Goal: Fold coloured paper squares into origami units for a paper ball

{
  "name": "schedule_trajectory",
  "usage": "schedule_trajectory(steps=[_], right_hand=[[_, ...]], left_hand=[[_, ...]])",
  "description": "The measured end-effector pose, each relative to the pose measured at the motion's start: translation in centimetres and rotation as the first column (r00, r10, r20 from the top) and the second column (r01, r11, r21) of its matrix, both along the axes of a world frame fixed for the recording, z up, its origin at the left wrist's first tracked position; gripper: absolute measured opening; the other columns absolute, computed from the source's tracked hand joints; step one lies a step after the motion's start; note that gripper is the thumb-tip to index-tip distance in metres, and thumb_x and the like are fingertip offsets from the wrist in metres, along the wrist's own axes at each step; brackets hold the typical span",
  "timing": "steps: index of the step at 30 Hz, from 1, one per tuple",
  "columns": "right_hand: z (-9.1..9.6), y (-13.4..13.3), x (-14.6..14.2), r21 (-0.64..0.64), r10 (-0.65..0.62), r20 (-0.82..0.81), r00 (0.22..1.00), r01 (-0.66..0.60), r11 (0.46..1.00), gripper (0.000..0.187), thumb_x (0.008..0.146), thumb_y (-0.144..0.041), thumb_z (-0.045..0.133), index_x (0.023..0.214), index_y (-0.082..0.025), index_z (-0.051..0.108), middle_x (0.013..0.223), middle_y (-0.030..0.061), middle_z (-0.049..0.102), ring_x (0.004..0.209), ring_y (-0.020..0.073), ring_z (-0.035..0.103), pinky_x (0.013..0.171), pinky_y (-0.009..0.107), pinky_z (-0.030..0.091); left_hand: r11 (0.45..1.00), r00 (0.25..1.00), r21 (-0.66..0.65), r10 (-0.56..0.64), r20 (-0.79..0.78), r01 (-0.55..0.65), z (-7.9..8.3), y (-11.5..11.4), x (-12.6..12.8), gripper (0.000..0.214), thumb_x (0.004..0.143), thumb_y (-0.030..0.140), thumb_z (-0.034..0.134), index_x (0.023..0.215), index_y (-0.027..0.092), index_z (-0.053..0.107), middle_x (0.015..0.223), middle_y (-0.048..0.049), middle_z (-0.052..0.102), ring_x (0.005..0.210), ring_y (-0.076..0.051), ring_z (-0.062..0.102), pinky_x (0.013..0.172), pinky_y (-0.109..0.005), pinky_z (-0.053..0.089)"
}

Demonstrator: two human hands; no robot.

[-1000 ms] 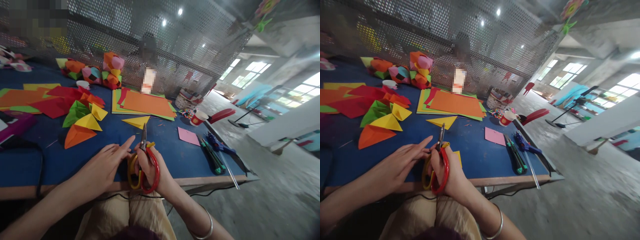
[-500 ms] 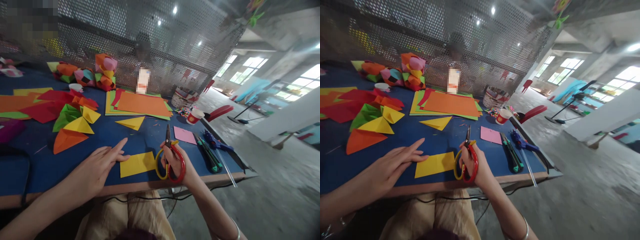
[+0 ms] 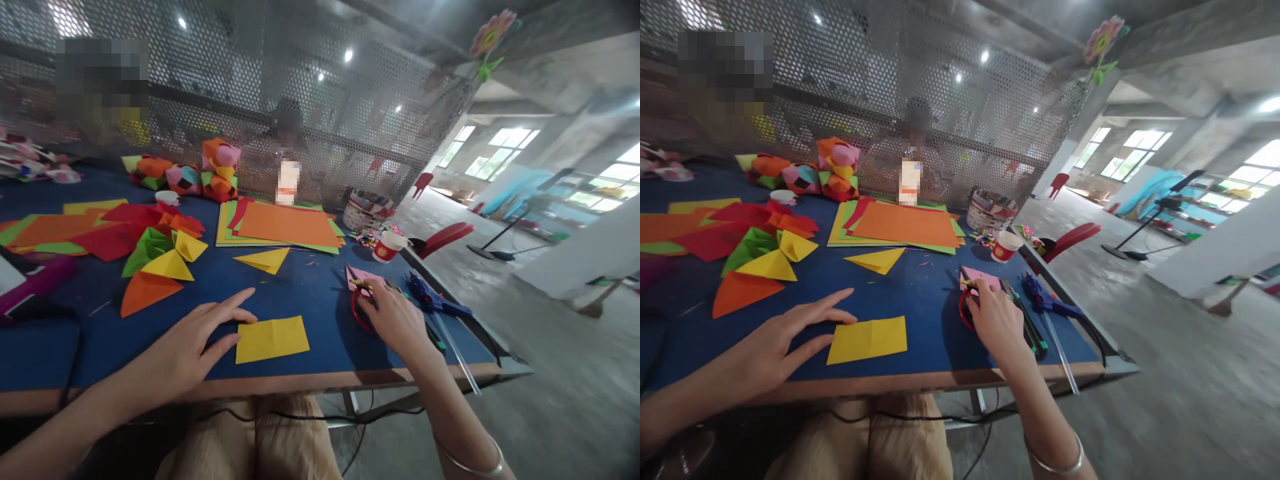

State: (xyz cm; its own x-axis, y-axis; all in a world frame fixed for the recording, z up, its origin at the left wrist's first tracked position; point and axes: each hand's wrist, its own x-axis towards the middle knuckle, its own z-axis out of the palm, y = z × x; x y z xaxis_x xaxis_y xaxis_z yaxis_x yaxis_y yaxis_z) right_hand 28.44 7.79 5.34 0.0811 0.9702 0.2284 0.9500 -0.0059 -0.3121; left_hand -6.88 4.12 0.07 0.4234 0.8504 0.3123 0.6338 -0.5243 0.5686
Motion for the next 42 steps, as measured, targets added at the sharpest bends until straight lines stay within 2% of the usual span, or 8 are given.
schedule_trajectory(steps=[5,8,10,12,16,25,31,42], right_hand=[[-0.5,-1.4,-3.2,0.048,0.239,0.068,0.969,-0.243,0.969,0.035,0.100,-0.017,0.053,0.134,-0.014,0.060,0.137,0.0221,0.058,0.127,0.0352,0.057,0.104,0.052,0.045],[0.2,-2.5,-6.0,-0.050,0.565,0.028,0.825,-0.563,0.825,0.035,0.097,-0.027,0.070,0.131,-0.027,0.063,0.130,0.0056,0.066,0.122,0.0218,0.062,0.107,0.035,0.048],[0.7,-2.7,-7.5,-0.145,0.700,-0.042,0.713,-0.698,0.701,0.049,0.091,-0.037,0.078,0.134,-0.022,0.061,0.131,0.0093,0.064,0.126,0.0266,0.059,0.114,0.045,0.042],[1.0,-2.3,-8.4,-0.197,0.727,-0.069,0.683,-0.724,0.661,0.057,0.082,-0.040,0.086,0.129,-0.017,0.063,0.127,0.0128,0.064,0.124,0.0316,0.058,0.113,0.052,0.041],[1.3,-1.0,-9.1,-0.204,0.733,-0.076,0.676,-0.731,0.652,0.045,0.074,-0.033,0.092,0.109,-0.017,0.068,0.112,0.0088,0.068,0.111,0.0295,0.062,0.098,0.044,0.049],[0.7,-0.9,-9.1,-0.123,0.732,-0.089,0.676,-0.736,0.665,0.054,0.073,-0.026,0.092,0.119,-0.017,0.064,0.118,0.0074,0.071,0.109,0.0255,0.063,0.090,0.036,0.049],[-0.4,-1.8,-8.8,0.062,0.723,0.008,0.690,-0.722,0.689,0.015,0.087,-0.007,0.072,0.091,-0.020,0.068,0.097,0.0029,0.070,0.098,0.0211,0.061,0.083,0.034,0.045],[-1.9,-2.9,-7.5,0.245,0.709,0.206,0.674,-0.737,0.630,0.033,0.091,0.003,0.047,0.097,-0.021,0.069,0.106,0.0072,0.073,0.107,0.0250,0.058,0.099,0.043,0.035]], left_hand=[[0.996,1.000,-0.088,-0.001,0.030,0.004,2.1,1.2,0.6,0.058,0.100,0.041,0.048,0.156,0.029,0.038,0.132,-0.0042,0.071,0.122,-0.022,0.067,0.106,-0.039,0.052],[0.994,0.999,-0.106,-0.016,0.048,0.021,3.4,2.8,1.3,0.057,0.097,0.041,0.049,0.152,0.026,0.043,0.128,-0.0055,0.072,0.115,-0.021,0.070,0.101,-0.036,0.054],[0.993,0.998,-0.116,-0.027,0.061,0.034,4.1,4.0,1.8,0.057,0.095,0.039,0.049,0.150,0.023,0.047,0.124,-0.0062,0.074,0.109,-0.021,0.072,0.098,-0.035,0.055],[0.991,0.997,-0.128,-0.038,0.066,0.046,4.6,4.9,2.1,0.053,0.094,0.040,0.050,0.144,0.022,0.053,0.120,-0.0067,0.075,0.106,-0.021,0.072,0.096,-0.035,0.055],[0.983,0.995,-0.166,-0.072,0.068,0.082,5.0,6.2,2.3,0.042,0.091,0.043,0.052,0.124,0.021,0.069,0.124,-0.0079,0.075,0.107,-0.023,0.072,0.094,-0.034,0.054],[0.933,0.978,-0.306,-0.149,0.144,0.187,4.9,6.3,2.5,0.052,0.091,0.050,0.055,0.131,0.019,0.066,0.102,-0.0062,0.080,0.095,-0.023,0.074,0.087,-0.034,0.056],[0.908,0.968,-0.357,-0.158,0.195,0.220,4.8,5.1,2.8,0.054,0.088,0.053,0.061,0.130,0.020,0.065,0.100,-0.0057,0.078,0.088,-0.019,0.072,0.079,-0.030,0.056],[0.940,0.991,-0.331,-0.049,0.122,0.087,4.2,4.2,3.0,0.053,0.082,0.040,0.059,0.130,0.016,0.062,0.068,0.0053,0.055,0.060,-0.012,0.049,0.056,-0.022,0.039]])
